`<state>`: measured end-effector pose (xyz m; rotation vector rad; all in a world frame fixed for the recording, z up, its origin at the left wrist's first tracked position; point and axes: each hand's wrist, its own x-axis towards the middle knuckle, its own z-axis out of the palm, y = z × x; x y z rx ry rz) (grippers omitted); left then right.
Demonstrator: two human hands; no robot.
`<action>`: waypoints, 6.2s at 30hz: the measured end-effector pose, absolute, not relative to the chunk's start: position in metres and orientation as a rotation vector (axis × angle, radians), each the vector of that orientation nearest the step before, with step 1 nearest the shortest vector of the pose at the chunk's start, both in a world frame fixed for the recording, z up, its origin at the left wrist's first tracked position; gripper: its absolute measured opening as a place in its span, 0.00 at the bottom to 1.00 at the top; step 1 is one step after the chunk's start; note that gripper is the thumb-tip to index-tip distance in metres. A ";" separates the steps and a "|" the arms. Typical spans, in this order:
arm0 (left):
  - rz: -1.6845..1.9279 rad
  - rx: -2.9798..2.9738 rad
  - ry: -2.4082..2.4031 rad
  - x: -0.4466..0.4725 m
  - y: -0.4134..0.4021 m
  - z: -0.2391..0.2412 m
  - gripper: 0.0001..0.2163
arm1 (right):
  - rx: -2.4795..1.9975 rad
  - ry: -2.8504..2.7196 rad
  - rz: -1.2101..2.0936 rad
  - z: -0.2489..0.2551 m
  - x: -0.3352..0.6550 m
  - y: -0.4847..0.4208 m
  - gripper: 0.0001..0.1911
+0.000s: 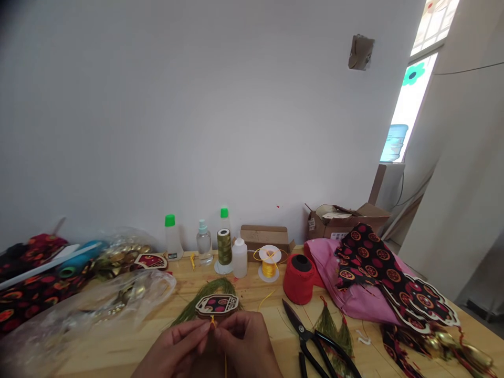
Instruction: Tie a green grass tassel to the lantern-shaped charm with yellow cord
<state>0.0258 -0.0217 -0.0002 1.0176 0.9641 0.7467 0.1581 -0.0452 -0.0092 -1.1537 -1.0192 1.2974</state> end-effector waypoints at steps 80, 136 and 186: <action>0.839 0.983 1.077 0.023 -0.021 -0.001 0.16 | -1.424 -1.390 0.819 -0.022 0.157 -0.051 0.08; 0.873 1.180 0.964 0.027 -0.023 0.003 0.10 | -1.267 -1.489 0.896 -0.014 0.161 -0.049 0.10; 0.862 1.245 1.171 0.036 -0.025 -0.009 0.10 | -1.288 -1.129 1.032 -0.003 0.153 -0.044 0.03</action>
